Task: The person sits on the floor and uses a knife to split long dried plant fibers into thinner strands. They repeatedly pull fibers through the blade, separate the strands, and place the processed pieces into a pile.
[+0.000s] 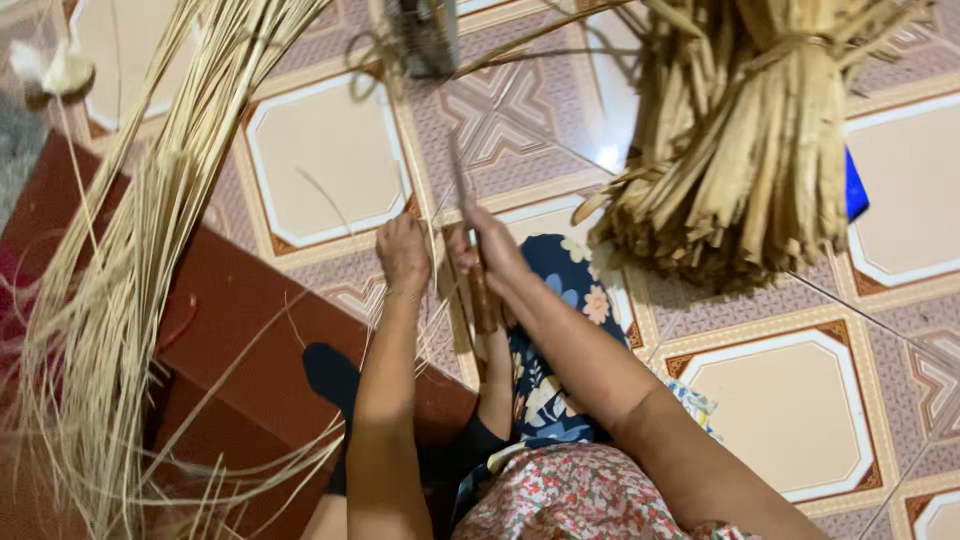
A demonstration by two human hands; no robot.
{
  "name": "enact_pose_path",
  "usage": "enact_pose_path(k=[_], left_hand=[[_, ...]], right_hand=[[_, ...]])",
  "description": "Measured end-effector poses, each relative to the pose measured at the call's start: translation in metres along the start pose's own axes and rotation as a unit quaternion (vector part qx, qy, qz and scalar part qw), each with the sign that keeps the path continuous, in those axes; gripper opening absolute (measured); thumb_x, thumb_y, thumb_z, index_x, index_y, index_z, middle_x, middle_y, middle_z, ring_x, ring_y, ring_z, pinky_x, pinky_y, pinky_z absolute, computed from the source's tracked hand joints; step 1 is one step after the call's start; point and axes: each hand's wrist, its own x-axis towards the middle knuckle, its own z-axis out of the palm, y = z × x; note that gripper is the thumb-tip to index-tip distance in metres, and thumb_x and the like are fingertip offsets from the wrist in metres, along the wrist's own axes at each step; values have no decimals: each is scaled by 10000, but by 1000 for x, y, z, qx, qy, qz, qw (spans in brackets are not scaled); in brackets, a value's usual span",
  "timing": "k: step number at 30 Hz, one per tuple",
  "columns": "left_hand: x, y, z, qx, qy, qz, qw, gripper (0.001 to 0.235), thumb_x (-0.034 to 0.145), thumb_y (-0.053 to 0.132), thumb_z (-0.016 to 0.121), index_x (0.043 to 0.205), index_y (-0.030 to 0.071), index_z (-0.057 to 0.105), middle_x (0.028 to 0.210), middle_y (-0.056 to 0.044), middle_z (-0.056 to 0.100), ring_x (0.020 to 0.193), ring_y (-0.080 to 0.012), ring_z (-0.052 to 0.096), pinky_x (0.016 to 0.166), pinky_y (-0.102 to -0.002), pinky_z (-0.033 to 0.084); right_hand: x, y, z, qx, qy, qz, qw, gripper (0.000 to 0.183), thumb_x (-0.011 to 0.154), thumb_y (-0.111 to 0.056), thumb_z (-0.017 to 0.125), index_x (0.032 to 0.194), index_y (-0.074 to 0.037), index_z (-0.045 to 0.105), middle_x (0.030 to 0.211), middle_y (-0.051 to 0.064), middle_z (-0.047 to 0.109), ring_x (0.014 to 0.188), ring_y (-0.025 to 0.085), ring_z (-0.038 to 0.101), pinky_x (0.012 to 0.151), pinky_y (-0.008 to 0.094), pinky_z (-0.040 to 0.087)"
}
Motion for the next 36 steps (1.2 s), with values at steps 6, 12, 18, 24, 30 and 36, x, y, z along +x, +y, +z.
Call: enact_pose_path(k=[6, 12, 18, 24, 30, 36], left_hand=[[8, -50, -80, -71, 167, 14, 983, 134, 1029, 140, 659, 941, 103, 753, 711, -67, 585, 765, -244, 556, 686, -452, 493], [-36, -75, -207, 154, 344, -8, 926, 92, 934, 282, 760, 904, 197, 780, 963, -16, 707, 899, -150, 606, 868, -430, 461], [-86, -78, -264, -210, 248, -53, 944, 92, 1025, 145, 755, 999, 58, 772, 824, -17, 616, 783, -155, 530, 685, -339, 424], [-106, -47, -254, -307, 189, 12, 933, 50, 969, 82, 759, 995, 41, 769, 798, -11, 617, 757, -112, 533, 652, -288, 437], [-78, -36, -248, -288, 277, -35, 916, 77, 1030, 79, 690, 1020, 36, 753, 847, -35, 657, 744, -141, 565, 619, -270, 446], [-74, -68, -300, -61, 409, 34, 910, 110, 1117, 13, 680, 1020, 15, 730, 1015, -99, 672, 969, -207, 618, 853, -352, 526]], right_hand=[[-41, -29, 22, 2, -125, -42, 991, 344, 1069, -369, 491, 1257, -88, 556, 632, 34, 530, 460, 103, 427, 420, 244, 338], [-81, -76, 22, 46, -150, -82, 984, 561, 1057, -473, 459, 1481, -106, 479, 608, -31, 484, 439, 70, 383, 416, 231, 320], [-114, -119, 23, -2, -214, -178, 961, 697, 1127, -521, 448, 1614, -34, 349, 612, -19, 446, 448, 85, 379, 420, 245, 329], [-128, -138, 31, -11, -243, -178, 953, 700, 1104, -496, 443, 1639, -72, 291, 642, 13, 499, 454, 76, 409, 445, 250, 363], [-155, -132, 44, -67, -276, -180, 942, 799, 1056, -539, 567, 1645, -78, 288, 647, 16, 515, 453, 79, 417, 432, 236, 335], [-173, -128, 44, -79, -312, -164, 933, 822, 1050, -526, 592, 1643, -52, 277, 669, 8, 508, 461, 78, 412, 431, 227, 349]])
